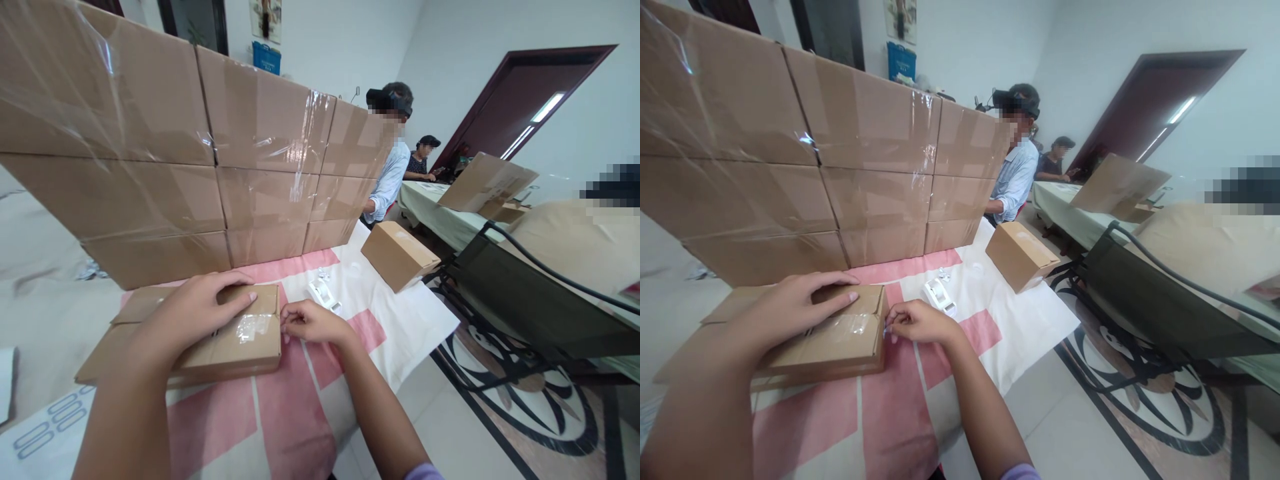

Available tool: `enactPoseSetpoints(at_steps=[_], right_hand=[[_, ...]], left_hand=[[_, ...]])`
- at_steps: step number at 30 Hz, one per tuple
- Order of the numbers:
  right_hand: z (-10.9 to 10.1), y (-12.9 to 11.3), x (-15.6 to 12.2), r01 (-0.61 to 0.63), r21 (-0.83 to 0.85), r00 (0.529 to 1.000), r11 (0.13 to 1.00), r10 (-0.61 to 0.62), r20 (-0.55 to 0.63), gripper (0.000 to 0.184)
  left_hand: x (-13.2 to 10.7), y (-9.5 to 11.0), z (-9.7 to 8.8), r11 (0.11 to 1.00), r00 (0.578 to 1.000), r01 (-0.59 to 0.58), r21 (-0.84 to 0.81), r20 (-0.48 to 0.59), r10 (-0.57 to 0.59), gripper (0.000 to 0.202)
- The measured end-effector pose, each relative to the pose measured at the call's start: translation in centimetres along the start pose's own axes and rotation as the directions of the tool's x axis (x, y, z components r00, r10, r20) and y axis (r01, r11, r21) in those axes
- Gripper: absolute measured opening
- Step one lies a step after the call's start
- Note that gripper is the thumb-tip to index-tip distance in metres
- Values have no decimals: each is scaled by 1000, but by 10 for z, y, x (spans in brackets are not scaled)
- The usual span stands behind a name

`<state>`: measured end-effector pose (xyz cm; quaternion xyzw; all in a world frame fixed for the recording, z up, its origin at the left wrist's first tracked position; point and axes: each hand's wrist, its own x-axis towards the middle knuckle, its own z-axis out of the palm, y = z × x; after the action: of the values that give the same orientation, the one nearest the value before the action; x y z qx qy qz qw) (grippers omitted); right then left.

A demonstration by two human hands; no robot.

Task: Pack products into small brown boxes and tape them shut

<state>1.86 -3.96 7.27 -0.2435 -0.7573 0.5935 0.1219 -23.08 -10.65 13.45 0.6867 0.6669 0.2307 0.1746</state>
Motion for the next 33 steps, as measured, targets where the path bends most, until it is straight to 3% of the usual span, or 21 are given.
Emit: enactPoseSetpoints(at_steps=[13,19,33], right_hand=[[0,6,2,40,-119,997,992,-49,-66,1],[-3,4,1,19,-210,997,977,-35,-74,11],[-1,2,1,109,-216,988,970,-130,-83,5]], left_hand=[[1,-1,0,1000,999,21,13,27,-21,45],[2,-4,2,1000,1000,23,13,20,-23,45],[0,-2,1,1000,1000,12,5,14,-12,42]])
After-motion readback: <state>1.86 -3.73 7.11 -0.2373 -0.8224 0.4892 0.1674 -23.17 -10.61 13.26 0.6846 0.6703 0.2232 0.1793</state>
